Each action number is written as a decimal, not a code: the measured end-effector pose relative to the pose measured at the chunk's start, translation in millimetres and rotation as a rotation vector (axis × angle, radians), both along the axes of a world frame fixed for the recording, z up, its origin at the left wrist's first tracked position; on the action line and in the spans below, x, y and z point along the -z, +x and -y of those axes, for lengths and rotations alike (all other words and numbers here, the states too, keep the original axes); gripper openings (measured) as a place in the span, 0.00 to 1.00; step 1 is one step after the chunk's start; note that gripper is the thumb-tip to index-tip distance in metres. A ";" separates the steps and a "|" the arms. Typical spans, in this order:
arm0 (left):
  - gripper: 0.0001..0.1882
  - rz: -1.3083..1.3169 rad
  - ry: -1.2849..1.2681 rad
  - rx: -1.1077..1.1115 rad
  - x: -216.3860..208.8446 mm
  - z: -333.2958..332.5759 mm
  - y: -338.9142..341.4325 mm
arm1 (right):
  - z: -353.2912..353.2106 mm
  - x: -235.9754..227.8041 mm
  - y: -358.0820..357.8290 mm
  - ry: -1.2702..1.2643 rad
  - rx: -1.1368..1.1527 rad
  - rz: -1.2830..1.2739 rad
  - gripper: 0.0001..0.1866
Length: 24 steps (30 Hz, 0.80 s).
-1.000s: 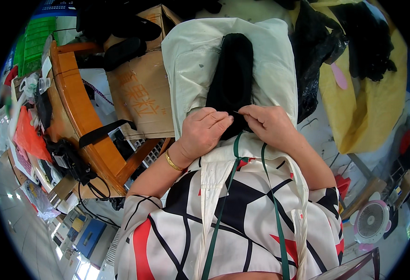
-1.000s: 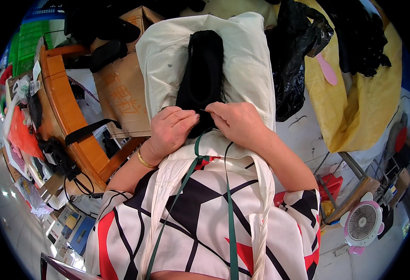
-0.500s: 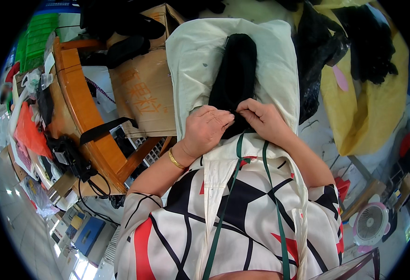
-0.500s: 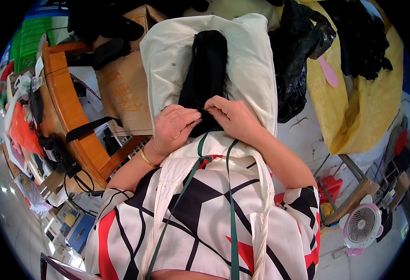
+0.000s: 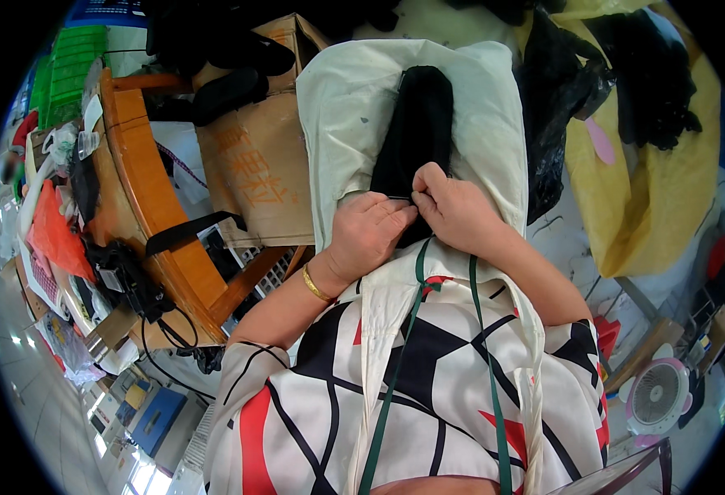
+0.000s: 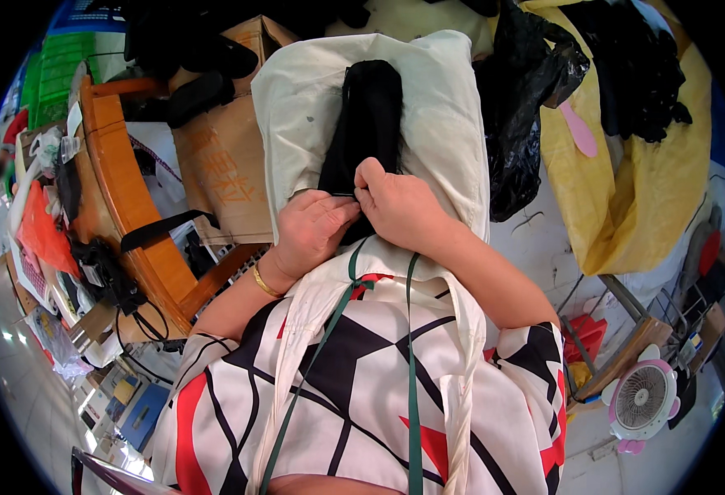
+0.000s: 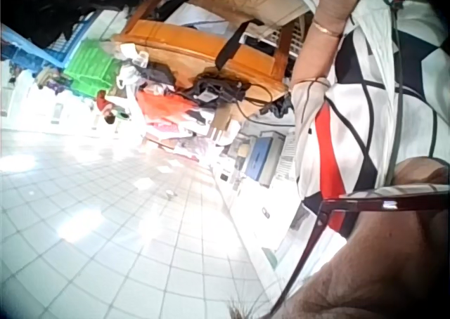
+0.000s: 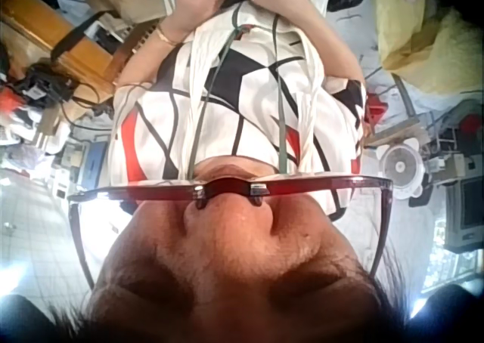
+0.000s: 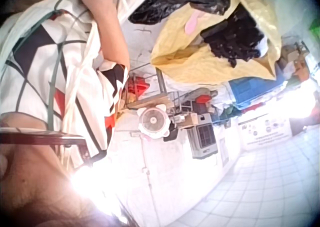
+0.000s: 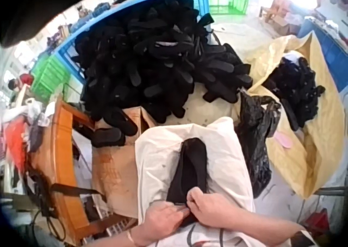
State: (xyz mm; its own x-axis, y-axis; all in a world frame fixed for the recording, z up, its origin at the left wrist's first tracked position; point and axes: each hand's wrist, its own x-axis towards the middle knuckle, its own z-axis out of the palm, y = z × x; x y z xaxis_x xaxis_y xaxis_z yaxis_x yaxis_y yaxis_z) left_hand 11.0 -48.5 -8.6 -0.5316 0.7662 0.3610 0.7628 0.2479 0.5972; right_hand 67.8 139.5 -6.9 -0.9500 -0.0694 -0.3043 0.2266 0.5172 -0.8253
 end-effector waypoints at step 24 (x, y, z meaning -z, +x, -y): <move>0.13 0.125 -0.145 -0.040 -7.5 -4.5 -8.0 | -29.4 -17.7 -37.4 -0.868 0.480 0.324 0.12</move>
